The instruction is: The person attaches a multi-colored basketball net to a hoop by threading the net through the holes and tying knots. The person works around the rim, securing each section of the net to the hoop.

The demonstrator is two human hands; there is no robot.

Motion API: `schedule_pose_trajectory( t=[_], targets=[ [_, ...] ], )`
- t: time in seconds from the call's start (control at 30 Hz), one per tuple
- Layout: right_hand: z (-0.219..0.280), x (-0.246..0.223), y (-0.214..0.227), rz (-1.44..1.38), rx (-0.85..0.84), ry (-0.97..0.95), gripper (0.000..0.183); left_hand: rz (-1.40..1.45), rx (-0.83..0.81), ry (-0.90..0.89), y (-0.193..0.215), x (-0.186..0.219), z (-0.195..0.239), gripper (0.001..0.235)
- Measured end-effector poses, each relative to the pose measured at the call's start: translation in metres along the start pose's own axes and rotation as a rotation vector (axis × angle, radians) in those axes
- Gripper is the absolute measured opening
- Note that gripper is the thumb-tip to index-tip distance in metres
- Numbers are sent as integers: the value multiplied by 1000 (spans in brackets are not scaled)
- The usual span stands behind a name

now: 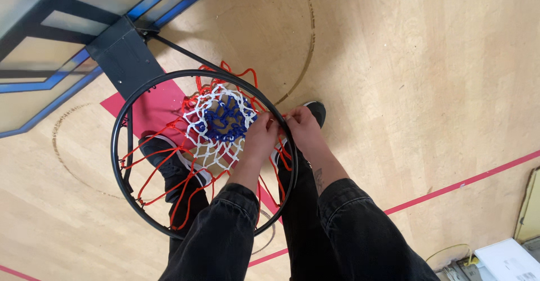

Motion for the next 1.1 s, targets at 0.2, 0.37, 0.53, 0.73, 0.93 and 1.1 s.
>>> schedule_pose_trajectory(
  t=[0.2,0.37,0.53,0.73,0.93,1.1],
  targets=[
    [-3,-12,1,59,-16,-19,19,-48,-62,60,17,11,6,27],
    [-22,5,-3,64,-13,-55,20,-25,-86,93,29,29,26,28],
    [-49,28,-7,132,-18,-89,21,108,-97,109,22,14,23,30],
    [-31,3,-7,179,-32,-99,19,200,-152,94,30,23,31,30],
    [-6,-17,-7,-87,-91,-118,25,-3,-100,98,46,24,39,36],
    [-9,-10,-3,-220,-197,-146,26,-125,-183,70,58,26,43,41]
  ],
)
Point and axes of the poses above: each hand's wrist, its own z-axis away from the middle knuckle, its own y-axis out of the back of the hand, x = y × z, the point moved 4 cm from there along -z, towards the middle knuckle, and after that the axes turned 4 degrees about y, right-handed, at the moved point
